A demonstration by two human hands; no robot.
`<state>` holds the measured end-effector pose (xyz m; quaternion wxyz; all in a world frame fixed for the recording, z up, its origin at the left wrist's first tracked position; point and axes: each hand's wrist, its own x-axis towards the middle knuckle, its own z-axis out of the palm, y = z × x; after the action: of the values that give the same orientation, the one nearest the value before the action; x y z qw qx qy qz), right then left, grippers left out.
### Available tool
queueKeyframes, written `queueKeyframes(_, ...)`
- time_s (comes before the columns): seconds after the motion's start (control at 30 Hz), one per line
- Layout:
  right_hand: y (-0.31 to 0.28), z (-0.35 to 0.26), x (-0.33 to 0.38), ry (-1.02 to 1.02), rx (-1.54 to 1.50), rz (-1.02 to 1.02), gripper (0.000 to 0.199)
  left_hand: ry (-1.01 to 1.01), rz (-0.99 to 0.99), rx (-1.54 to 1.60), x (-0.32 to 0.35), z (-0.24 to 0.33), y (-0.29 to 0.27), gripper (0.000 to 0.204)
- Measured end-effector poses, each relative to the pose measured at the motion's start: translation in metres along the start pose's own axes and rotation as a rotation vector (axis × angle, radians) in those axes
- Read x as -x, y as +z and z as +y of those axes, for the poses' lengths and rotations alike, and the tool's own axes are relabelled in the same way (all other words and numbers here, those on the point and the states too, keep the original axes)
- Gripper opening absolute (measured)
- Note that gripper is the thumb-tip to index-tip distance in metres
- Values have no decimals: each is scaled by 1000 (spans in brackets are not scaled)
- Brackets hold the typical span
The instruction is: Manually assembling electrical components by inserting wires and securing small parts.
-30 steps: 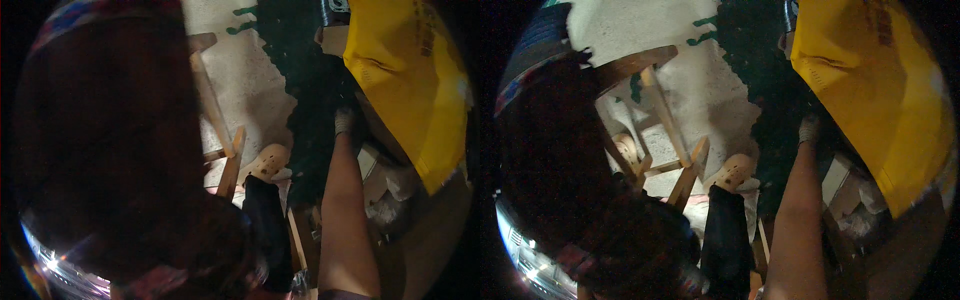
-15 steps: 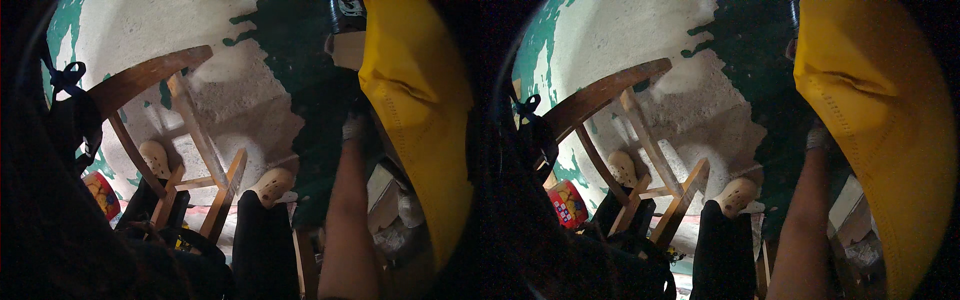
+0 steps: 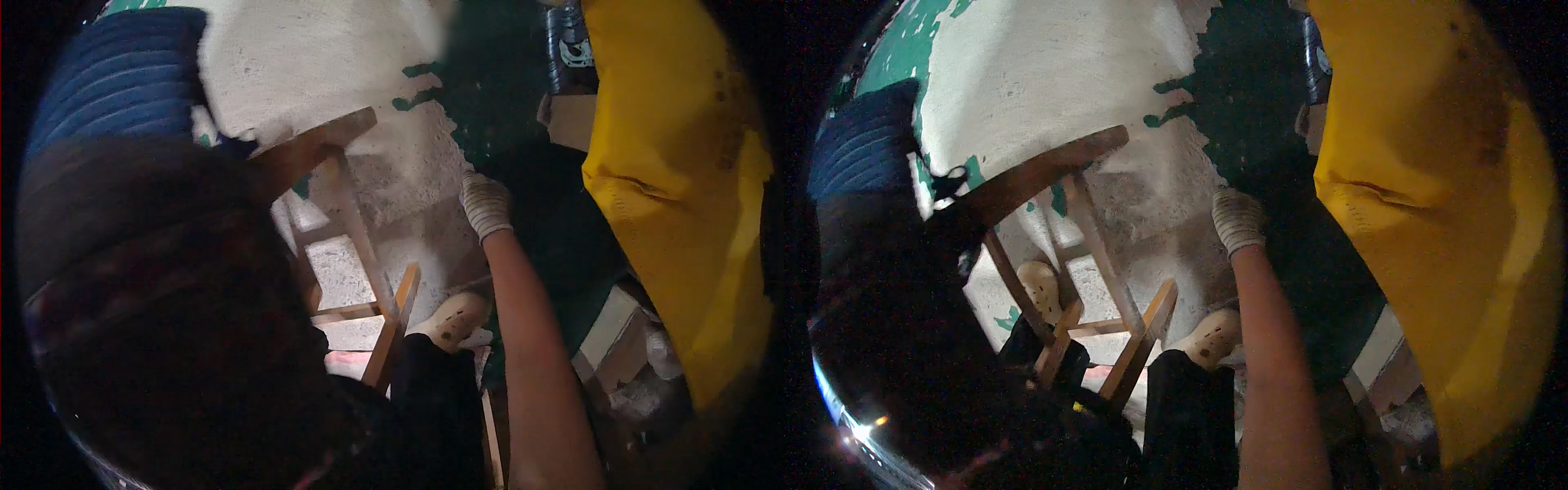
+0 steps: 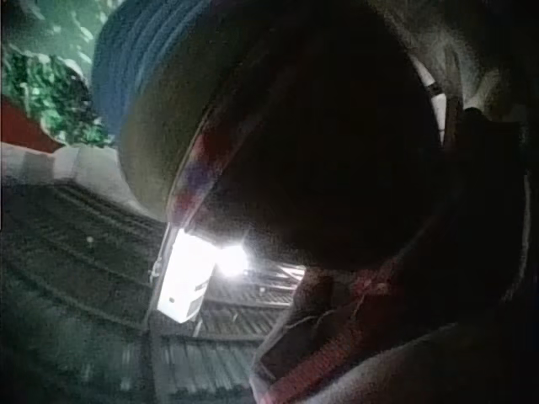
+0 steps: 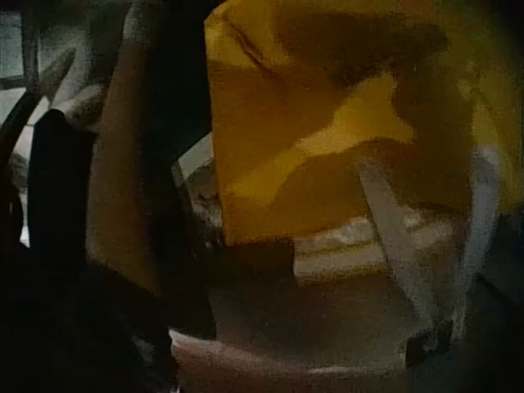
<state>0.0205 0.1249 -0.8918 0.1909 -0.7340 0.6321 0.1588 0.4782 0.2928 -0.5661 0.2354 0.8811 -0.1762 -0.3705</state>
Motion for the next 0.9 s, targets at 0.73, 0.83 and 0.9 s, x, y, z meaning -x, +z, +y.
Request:
queueKeyframes(0.73,-566,-160,435,-262,-2659,296,28,1483,-410,-752,140,200,-257,19)
queueKeyframes(0.83,-601,-170,503,-239,-2610,328,31,1689,-508,-686,174,256,-261,19)
queueKeyframes(0.9,-619,-172,548,-177,-2548,458,28,1811,-582,-634,203,284,-259,18)
